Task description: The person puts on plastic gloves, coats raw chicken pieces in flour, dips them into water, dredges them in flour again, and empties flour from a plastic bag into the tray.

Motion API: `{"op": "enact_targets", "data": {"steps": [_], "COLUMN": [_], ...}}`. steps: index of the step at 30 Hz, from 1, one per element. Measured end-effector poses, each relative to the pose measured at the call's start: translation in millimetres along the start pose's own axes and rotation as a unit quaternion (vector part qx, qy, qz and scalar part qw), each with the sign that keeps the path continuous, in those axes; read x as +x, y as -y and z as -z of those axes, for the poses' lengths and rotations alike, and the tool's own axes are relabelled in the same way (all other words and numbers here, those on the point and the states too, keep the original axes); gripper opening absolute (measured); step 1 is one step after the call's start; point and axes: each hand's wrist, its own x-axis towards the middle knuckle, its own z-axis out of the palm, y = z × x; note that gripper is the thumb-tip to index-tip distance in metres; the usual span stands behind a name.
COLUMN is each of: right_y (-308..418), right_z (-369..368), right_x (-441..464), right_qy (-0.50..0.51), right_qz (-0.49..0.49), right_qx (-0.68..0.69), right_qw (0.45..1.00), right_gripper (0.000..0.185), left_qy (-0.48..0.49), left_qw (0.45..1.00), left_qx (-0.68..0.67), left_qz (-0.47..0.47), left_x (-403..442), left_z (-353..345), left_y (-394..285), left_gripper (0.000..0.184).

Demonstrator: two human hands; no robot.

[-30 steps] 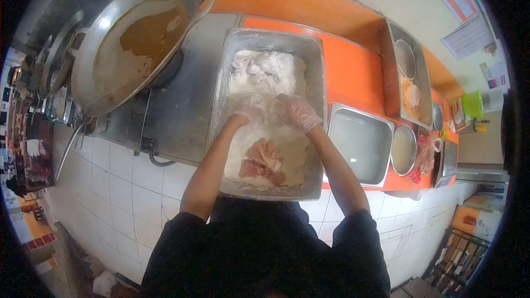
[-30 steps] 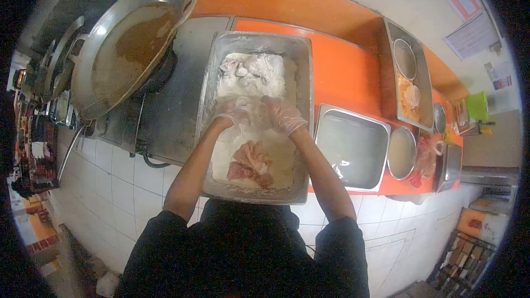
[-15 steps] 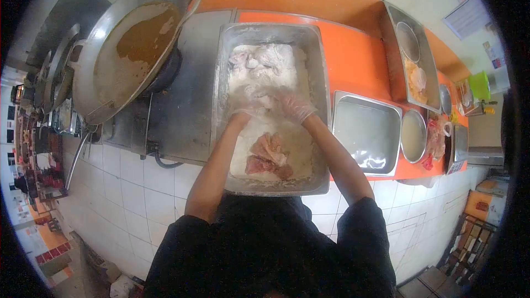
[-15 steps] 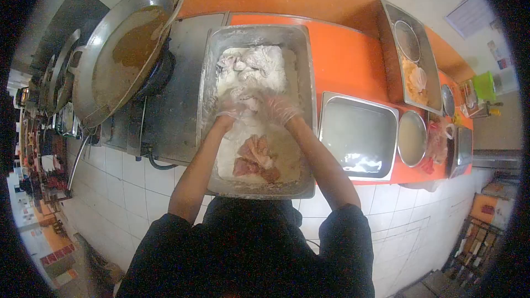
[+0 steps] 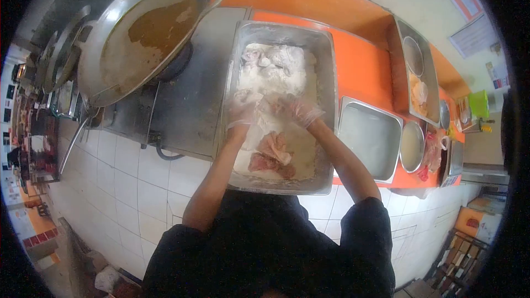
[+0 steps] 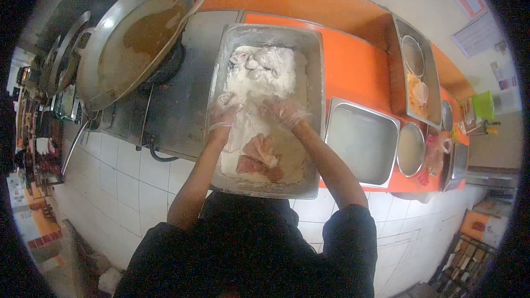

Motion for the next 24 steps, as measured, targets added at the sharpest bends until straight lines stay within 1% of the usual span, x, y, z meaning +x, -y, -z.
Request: {"op": "enact_targets", "data": {"steps": [1, 3, 5, 7, 8, 9, 11, 13, 14, 16, 17, 18, 20, 22, 23, 24], "right_y": [5.9, -10.4, -16.4, 5.0, 4.7, 0.0, -4.6, 3.4, 6.6, 17.6, 18.3, 17.9, 26.4, 34.0, 31.0, 28.1], "right_z": [19.1, 20.2, 20.2, 57.6, 64.7, 72.8, 83.8, 82.7, 86.2, 120.5, 133.3, 144.7, 180.5, 219.0, 231.6, 241.4], "right_x": [-4.2, -0.8, 2.7, -8.2, -12.7, -14.8, -13.5, -24.2, -30.2, -38.2, -45.4, -56.1, -82.7, -117.7, -135.8, -151.6], "right_qy": [0.040, 0.003, -0.031, -0.056, -0.090, -0.127, -0.168, -0.180, -0.169, -0.149, -0.138, -0.126, -0.104, -0.090, -0.087, -0.080], "right_qz": [-0.030, -0.031, -0.047, -0.074, -0.056, -0.039, -0.015, -0.018, -0.050, -0.108, -0.130, -0.155, -0.209, -0.256, -0.274, -0.309], "right_qx": [0.026, 0.003, 0.008, 0.037, 0.075, 0.112, 0.113, 0.056, 0.120, 0.240, 0.244, 0.250, 0.286, 0.319, 0.323, 0.306], "right_qw": [0.998, 1.000, 0.998, 0.995, 0.992, 0.985, 0.979, 0.982, 0.977, 0.953, 0.951, 0.947, 0.930, 0.908, 0.902, 0.897], "right_gripper": [0.042, 0.039, 0.031, 0.025, 0.025, 0.025, 0.026, 0.027, 0.028, 0.031, 0.031, 0.030, 0.030, 0.030, 0.030, 0.028], "left_qy": [0.008, 0.019, 0.028, 0.010, 0.006, 0.028, 0.061, 0.063, 0.067, 0.070, 0.071, 0.053, 0.016, -0.040, -0.068, -0.040], "left_qw": [0.999, 0.995, 0.988, 0.994, 0.997, 0.992, 0.975, 0.984, 0.988, 0.995, 0.995, 0.998, 0.997, 0.971, 0.947, 0.946], "left_qx": [-0.034, -0.094, -0.146, -0.104, -0.079, -0.113, -0.192, -0.157, -0.139, -0.072, -0.037, -0.004, 0.063, 0.168, 0.219, 0.247], "left_qz": [-0.013, -0.026, -0.027, -0.026, -0.025, -0.048, -0.093, -0.048, -0.026, 0.024, 0.051, 0.020, -0.043, -0.165, -0.226, -0.207], "left_x": [-2.0, -3.2, 1.6, -13.8, -20.6, -13.8, 6.2, -1.2, -6.2, -10.0, -9.2, -0.7, 33.9, 79.3, 97.0, 105.5], "left_z": [3.5, 7.7, 7.8, 19.0, 23.5, 20.8, 7.7, 10.7, 12.8, 15.9, 14.9, 5.4, -28.9, -68.6, -82.2, -83.3], "left_y": [1.2, 9.2, 24.4, -2.2, -10.5, 3.2, 37.6, 26.1, 17.0, -9.7, -17.2, -8.5, 32.9, 73.1, 77.3, 59.6], "left_gripper": [0.057, 0.052, 0.048, 0.042, 0.039, 0.043, 0.051, 0.056, 0.058, 0.060, 0.062, 0.060, 0.056, 0.052, 0.050, 0.047]}}
